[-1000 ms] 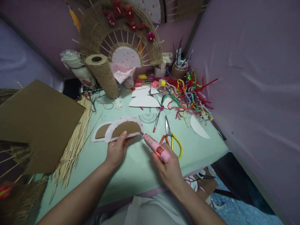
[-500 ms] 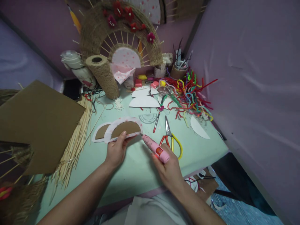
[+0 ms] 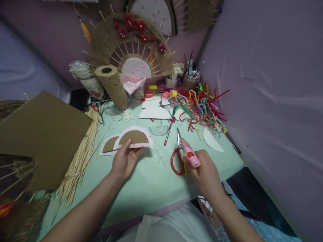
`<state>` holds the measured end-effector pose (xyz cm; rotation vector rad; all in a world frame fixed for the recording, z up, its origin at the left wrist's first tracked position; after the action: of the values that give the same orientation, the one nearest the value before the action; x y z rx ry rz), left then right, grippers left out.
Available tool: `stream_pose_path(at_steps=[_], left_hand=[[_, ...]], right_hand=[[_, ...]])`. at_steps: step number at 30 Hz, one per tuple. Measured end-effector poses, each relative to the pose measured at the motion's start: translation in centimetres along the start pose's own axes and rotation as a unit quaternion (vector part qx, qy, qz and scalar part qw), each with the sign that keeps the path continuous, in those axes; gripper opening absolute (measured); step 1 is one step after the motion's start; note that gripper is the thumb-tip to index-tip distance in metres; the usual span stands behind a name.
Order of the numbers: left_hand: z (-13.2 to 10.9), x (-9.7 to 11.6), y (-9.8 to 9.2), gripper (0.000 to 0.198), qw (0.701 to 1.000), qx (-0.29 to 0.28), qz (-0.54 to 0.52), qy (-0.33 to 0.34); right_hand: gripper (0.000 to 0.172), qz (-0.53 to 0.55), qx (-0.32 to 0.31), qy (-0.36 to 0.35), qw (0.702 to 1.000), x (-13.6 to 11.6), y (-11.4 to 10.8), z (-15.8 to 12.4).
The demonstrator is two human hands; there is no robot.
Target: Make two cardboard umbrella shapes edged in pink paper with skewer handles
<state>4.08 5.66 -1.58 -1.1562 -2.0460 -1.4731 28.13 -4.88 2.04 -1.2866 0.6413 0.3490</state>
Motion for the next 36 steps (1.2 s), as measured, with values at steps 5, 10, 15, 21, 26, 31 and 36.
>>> stream_pose_path(at_steps=[5,10,15,21,26,31,36], left_hand=[[0.1,-0.5,-0.2,0.02,0.998,-0.013,-0.031,-0.048],[0.1,-0.7,0.0,0.021,0.996,-0.03,-0.047,-0.071],[-0.3,-1.0,0.1,0.016,0.989,-0.054,-0.069,-0.118],[-1.4,-1.9,0.7,0.015,0.973,-0.137,-0.053,-0.176],[-0.9,-1.8,0.6,0.021,0.982,-0.113,-0.066,-0.134],[-0.7,-1.6,0.8,0.014,0.987,-0.09,-0.061,-0.115],[-0.7,-1.5,0.7,0.017,0.992,-0.075,-0.044,-0.092]], right_hand=[[0.032,-0.24,0.043,0.017,0.97,8.0,-1.4,1.5],[0.044,-0.259,0.007,0.055,0.964,11.0,-1.6,1.2],[0.042,-0.099,0.138,-0.016,0.985,3.1,-4.3,1.9],[0.029,0.524,-0.01,0.158,0.837,-5.7,6.4,4.4],[0.025,0.752,-0.053,0.255,0.605,-8.1,12.1,4.7],[0.028,0.738,-0.028,0.268,0.618,-7.8,11.1,4.9],[0.029,0.665,0.013,0.213,0.716,-7.6,10.6,5.1]])
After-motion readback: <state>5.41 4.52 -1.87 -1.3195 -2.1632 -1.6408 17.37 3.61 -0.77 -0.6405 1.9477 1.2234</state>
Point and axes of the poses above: each hand's wrist, its own z-axis towards the middle knuckle, its own y-axis out of the palm, x = y × z, the point moved 5 cm from there along z, towards the middle knuckle, and after that the axes turned 11 degrees about z, right-handed, at the moved point
